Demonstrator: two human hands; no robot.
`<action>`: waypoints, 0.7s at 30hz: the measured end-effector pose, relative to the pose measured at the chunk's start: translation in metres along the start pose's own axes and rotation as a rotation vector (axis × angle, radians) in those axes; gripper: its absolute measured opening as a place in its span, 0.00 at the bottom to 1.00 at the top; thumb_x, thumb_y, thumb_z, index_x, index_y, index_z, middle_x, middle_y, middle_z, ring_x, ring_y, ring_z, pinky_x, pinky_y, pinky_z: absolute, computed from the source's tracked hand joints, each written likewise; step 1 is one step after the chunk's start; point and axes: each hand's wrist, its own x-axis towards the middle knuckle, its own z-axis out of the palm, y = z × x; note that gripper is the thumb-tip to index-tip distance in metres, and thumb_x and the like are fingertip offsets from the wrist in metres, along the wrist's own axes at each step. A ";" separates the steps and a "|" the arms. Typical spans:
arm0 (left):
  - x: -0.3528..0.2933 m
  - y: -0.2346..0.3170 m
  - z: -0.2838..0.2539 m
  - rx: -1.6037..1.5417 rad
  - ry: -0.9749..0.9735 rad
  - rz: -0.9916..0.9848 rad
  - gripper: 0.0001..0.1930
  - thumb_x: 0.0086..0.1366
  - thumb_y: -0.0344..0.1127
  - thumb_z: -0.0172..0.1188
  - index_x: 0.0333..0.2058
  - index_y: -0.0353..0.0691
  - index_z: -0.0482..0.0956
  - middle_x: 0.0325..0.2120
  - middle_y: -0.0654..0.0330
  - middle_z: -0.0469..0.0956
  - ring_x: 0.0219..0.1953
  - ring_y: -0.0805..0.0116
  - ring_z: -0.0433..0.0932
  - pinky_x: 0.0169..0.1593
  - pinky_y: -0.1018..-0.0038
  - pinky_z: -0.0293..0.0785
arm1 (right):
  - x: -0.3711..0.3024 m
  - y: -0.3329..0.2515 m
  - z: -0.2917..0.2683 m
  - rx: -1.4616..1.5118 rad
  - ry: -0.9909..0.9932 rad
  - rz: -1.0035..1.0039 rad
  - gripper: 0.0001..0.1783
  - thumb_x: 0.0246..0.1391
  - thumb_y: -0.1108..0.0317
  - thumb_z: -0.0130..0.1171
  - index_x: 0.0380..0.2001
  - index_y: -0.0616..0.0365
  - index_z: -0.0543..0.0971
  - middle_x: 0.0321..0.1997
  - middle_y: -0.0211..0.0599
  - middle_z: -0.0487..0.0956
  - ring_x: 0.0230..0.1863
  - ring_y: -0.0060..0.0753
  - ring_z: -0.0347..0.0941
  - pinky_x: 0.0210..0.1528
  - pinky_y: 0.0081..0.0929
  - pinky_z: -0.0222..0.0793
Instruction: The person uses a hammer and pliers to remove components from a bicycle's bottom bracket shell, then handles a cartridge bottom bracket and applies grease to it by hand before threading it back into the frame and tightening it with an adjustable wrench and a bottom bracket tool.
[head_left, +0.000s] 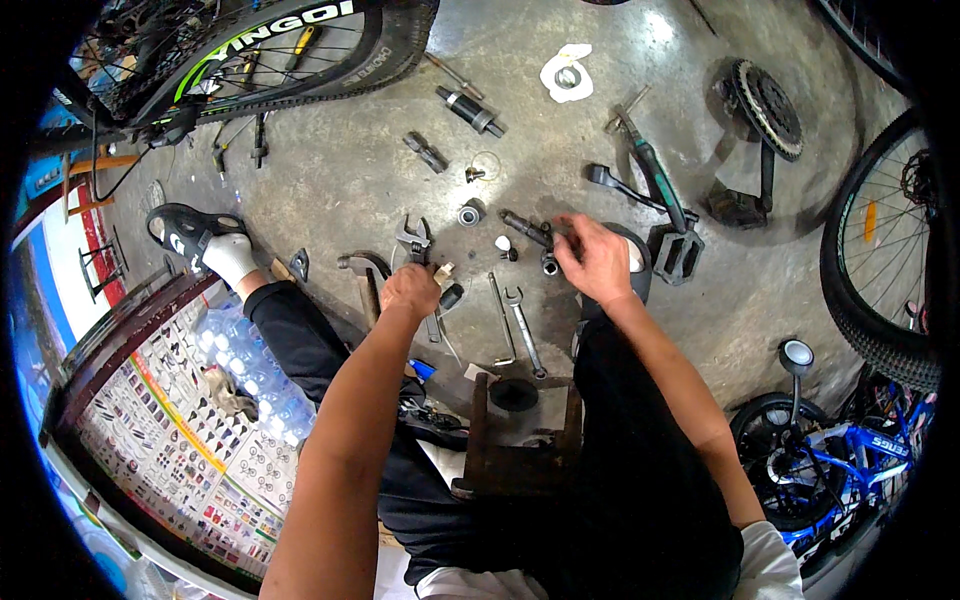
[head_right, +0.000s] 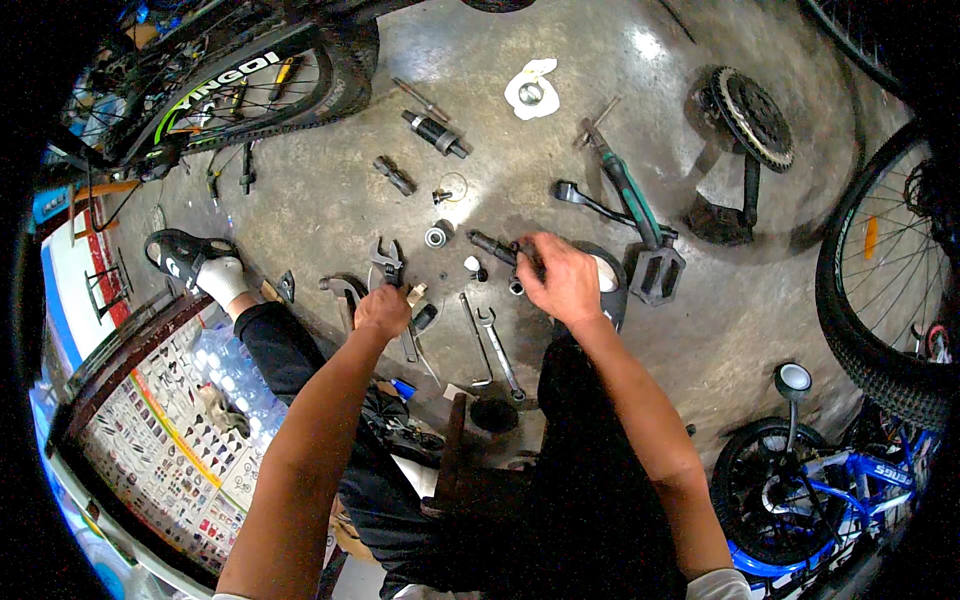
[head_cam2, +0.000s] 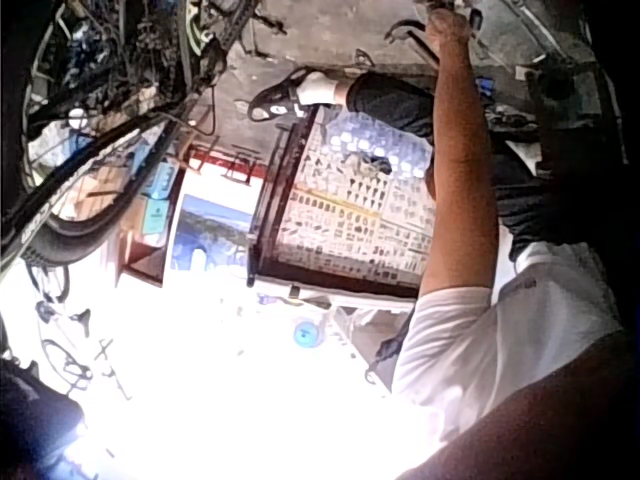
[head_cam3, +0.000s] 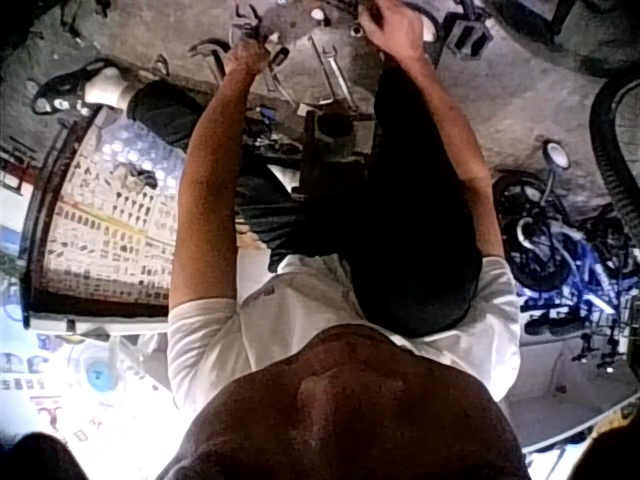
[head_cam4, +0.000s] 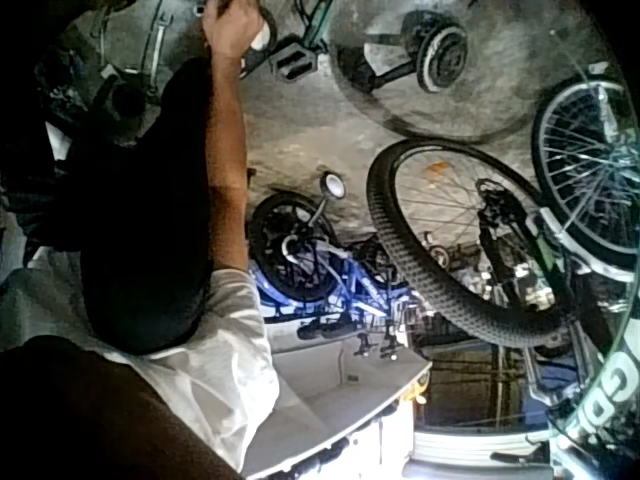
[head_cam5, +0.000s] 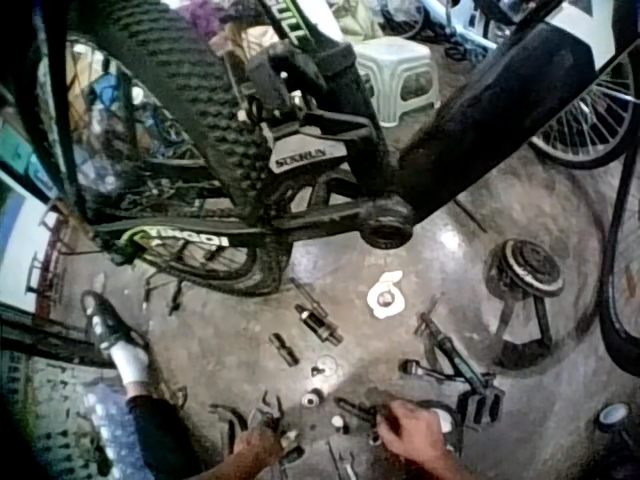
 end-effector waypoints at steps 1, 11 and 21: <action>-0.002 0.002 -0.002 0.011 -0.020 -0.029 0.24 0.73 0.49 0.44 0.44 0.36 0.84 0.49 0.44 0.81 0.53 0.45 0.80 0.57 0.57 0.75 | 0.000 0.000 0.000 0.000 -0.001 0.003 0.11 0.54 0.65 0.63 0.40 0.54 0.80 0.31 0.43 0.81 0.30 0.47 0.80 0.32 0.41 0.74; 0.001 0.000 0.003 0.018 0.022 -0.016 0.23 0.72 0.48 0.44 0.45 0.37 0.83 0.48 0.44 0.81 0.53 0.44 0.79 0.57 0.56 0.75 | 0.001 0.003 0.002 0.015 0.050 -0.057 0.12 0.52 0.68 0.64 0.42 0.55 0.81 0.28 0.40 0.81 0.23 0.39 0.78 0.27 0.34 0.72; 0.006 -0.007 0.009 0.005 0.031 0.010 0.24 0.72 0.50 0.44 0.43 0.34 0.81 0.46 0.41 0.81 0.50 0.41 0.80 0.54 0.53 0.76 | 0.001 0.002 0.002 -0.005 0.046 -0.061 0.12 0.51 0.69 0.64 0.41 0.55 0.81 0.26 0.39 0.80 0.23 0.38 0.77 0.26 0.34 0.72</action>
